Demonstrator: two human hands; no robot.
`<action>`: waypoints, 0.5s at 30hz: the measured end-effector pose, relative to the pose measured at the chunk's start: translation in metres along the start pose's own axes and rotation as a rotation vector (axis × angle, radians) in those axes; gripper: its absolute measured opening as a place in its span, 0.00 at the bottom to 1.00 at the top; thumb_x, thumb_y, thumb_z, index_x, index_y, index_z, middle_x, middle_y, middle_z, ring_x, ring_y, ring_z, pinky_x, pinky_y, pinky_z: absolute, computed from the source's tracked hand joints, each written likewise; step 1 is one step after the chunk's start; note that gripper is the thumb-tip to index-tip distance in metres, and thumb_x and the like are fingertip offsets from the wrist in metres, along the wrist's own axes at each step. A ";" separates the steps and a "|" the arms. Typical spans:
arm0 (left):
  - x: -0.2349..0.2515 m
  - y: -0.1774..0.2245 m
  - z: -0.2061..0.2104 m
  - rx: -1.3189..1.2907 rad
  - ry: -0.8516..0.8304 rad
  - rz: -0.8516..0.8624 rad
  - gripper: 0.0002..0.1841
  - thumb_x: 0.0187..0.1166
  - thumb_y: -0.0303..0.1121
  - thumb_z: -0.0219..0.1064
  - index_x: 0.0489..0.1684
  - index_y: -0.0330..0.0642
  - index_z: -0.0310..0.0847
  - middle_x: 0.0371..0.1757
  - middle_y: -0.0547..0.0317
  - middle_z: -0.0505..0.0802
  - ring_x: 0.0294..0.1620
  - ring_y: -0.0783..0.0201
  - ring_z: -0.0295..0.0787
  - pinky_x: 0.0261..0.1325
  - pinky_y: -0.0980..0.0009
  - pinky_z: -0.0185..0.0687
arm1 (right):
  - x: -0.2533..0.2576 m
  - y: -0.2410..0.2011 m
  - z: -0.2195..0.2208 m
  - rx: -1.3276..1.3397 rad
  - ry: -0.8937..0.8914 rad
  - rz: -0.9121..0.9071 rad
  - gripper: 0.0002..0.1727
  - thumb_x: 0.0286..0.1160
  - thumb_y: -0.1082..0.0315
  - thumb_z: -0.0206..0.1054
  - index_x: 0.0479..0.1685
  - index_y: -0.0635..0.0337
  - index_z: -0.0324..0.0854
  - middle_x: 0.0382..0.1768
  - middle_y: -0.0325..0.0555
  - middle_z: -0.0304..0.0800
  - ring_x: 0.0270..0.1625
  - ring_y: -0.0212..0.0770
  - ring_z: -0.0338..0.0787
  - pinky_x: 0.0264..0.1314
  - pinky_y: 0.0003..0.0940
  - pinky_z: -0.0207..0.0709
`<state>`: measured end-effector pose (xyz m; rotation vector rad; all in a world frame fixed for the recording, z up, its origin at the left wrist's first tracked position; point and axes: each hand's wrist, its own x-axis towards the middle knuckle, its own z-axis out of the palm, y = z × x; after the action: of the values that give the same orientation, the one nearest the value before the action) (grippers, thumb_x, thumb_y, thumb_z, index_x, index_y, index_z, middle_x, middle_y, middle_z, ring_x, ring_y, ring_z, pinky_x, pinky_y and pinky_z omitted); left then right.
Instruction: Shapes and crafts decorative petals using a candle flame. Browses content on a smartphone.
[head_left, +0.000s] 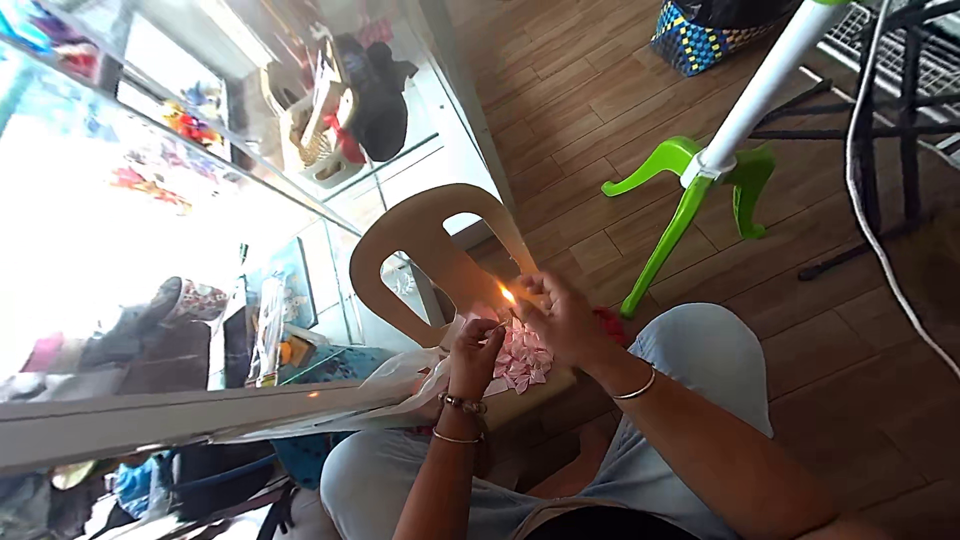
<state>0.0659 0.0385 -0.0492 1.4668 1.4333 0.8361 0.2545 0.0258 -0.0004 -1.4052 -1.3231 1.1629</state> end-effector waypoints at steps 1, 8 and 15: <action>0.008 -0.006 0.004 -0.006 -0.007 -0.063 0.04 0.78 0.25 0.69 0.42 0.33 0.85 0.32 0.63 0.91 0.30 0.77 0.84 0.39 0.78 0.81 | 0.002 -0.001 -0.007 0.067 0.058 0.018 0.23 0.85 0.61 0.65 0.73 0.65 0.74 0.67 0.58 0.83 0.63 0.49 0.87 0.63 0.48 0.82; 0.058 -0.044 0.030 0.197 -0.014 -0.299 0.07 0.80 0.27 0.69 0.44 0.31 0.87 0.36 0.54 0.90 0.36 0.68 0.84 0.47 0.68 0.80 | 0.004 -0.004 -0.029 0.380 0.215 0.101 0.23 0.89 0.60 0.60 0.78 0.58 0.68 0.70 0.53 0.81 0.65 0.45 0.85 0.62 0.44 0.80; 0.078 -0.058 0.039 0.321 -0.007 -0.380 0.09 0.81 0.30 0.69 0.49 0.33 0.88 0.40 0.51 0.91 0.36 0.66 0.84 0.48 0.66 0.80 | 0.004 -0.007 -0.032 0.403 0.188 0.115 0.24 0.89 0.60 0.60 0.79 0.59 0.67 0.70 0.54 0.80 0.65 0.45 0.85 0.63 0.43 0.80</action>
<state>0.0872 0.1063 -0.1260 1.3562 1.8288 0.3764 0.2848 0.0309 0.0123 -1.2673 -0.8300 1.2568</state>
